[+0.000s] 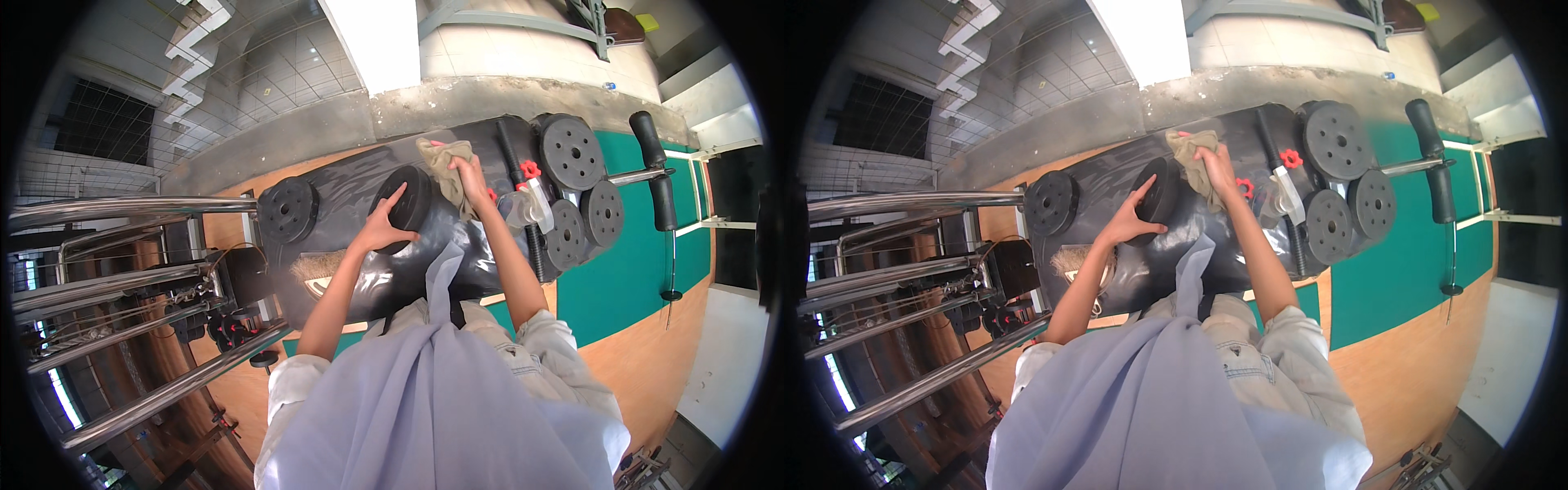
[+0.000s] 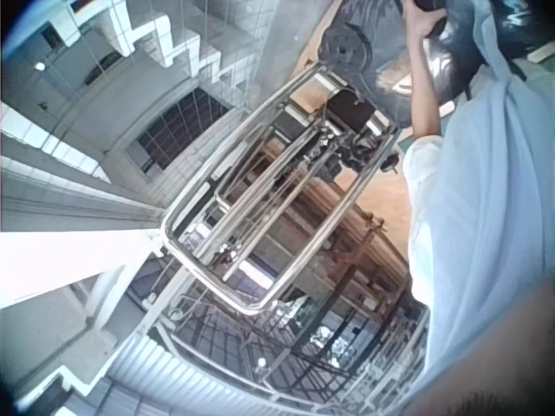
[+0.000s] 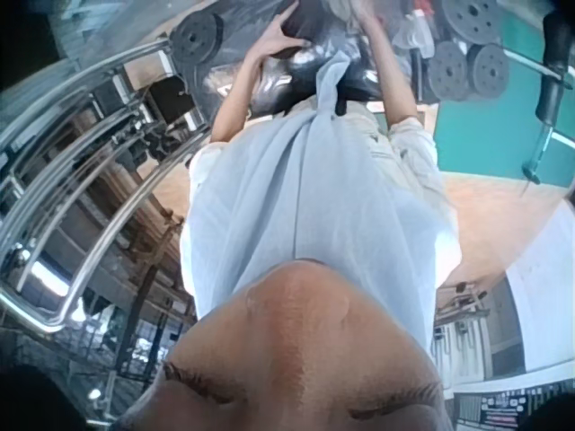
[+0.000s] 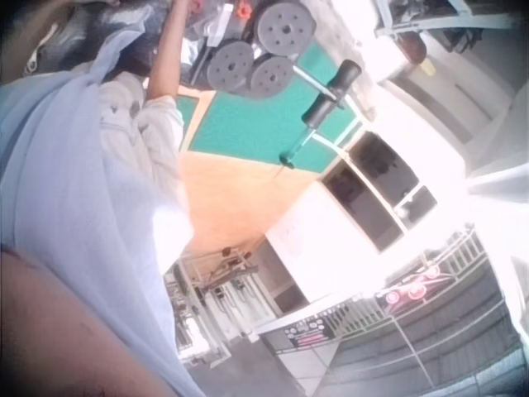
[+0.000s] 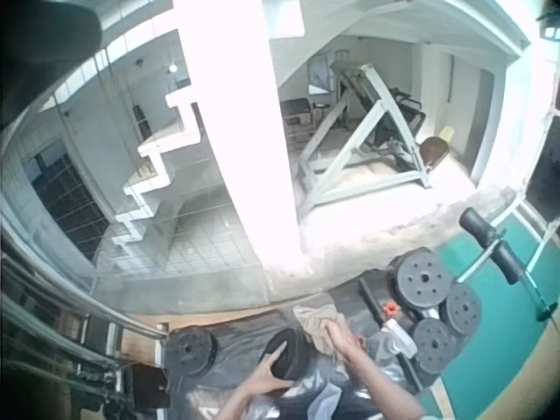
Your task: The person wipes a weight plate with a cloth, sprays it with a cleaning solution, and wipes it again. They then pick up a dumbbell bar, slide a weight plate onto it, secure it with a red locking collar, and repeat on the other side to complete the dumbbell assembly.
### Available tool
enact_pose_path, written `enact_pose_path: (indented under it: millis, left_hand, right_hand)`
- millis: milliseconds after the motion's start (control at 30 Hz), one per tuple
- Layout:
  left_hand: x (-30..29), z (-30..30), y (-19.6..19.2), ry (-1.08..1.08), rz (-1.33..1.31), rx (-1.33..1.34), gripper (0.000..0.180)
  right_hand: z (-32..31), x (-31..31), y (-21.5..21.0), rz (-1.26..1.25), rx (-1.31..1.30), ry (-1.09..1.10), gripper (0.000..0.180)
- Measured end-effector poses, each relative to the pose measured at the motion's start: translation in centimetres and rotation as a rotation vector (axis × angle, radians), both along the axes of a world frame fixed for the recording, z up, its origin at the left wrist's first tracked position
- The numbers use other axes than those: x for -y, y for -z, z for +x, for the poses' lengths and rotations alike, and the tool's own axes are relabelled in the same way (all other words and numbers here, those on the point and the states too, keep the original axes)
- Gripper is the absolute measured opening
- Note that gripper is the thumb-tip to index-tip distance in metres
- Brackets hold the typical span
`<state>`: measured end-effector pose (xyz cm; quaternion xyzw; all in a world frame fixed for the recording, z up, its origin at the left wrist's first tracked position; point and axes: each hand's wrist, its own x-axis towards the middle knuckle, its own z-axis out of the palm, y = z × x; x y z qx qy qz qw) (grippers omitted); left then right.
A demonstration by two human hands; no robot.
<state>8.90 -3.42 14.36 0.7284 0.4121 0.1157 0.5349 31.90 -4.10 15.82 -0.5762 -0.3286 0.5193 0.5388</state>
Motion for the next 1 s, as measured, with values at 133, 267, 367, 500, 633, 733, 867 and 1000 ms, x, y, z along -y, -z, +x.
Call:
enact_pose_path:
  millis: [133, 267, 367, 500, 633, 733, 867, 1000]
  left_hand:
    - [1.6, -0.7, -0.1, -0.196, -0.305, 0.299, 0.113]
    - [2.8, -1.1, 0.9, -0.222, -0.213, 0.347, 0.115]
    - [3.1, -1.4, 1.1, -0.221, -0.197, 0.354, 0.115]
    - [3.1, -1.3, 1.3, -0.246, -0.282, 0.42, 0.115]
    - [3.0, -1.1, 1.9, -0.287, -0.256, 0.501, 0.111]
    - [2.9, -1.3, 2.6, -0.348, -0.345, 0.537, 0.105]
    - [2.9, -1.9, 3.2, -0.375, -0.5, 0.716, 0.087]
    - [2.7, -1.8, 3.1, -0.574, -0.656, 0.747, 0.085]
  right_hand:
    - [-1.8, -3.0, -1.0, -0.038, 0.624, -0.271, 0.032]
    - [-3.9, -0.7, -3.0, 0.431, 0.782, -0.385, 0.03]
    - [-3.8, -1.5, -4.1, 0.413, 0.789, -0.479, 0.027]
    - [-3.6, -3.8, -4.2, 0.059, 0.798, -0.454, 0.026]
    - [-5.3, -0.8, -4.5, 0.32, 0.796, -0.433, 0.026]
    - [-5.9, 1.7, -5.8, 0.632, 0.782, -0.523, 0.027]
    - [-5.4, -0.5, -7.4, 0.255, 0.587, -0.487, 0.028]
    - [-8.1, -2.4, -6.7, 0.324, 1.007, -0.486, 0.031]
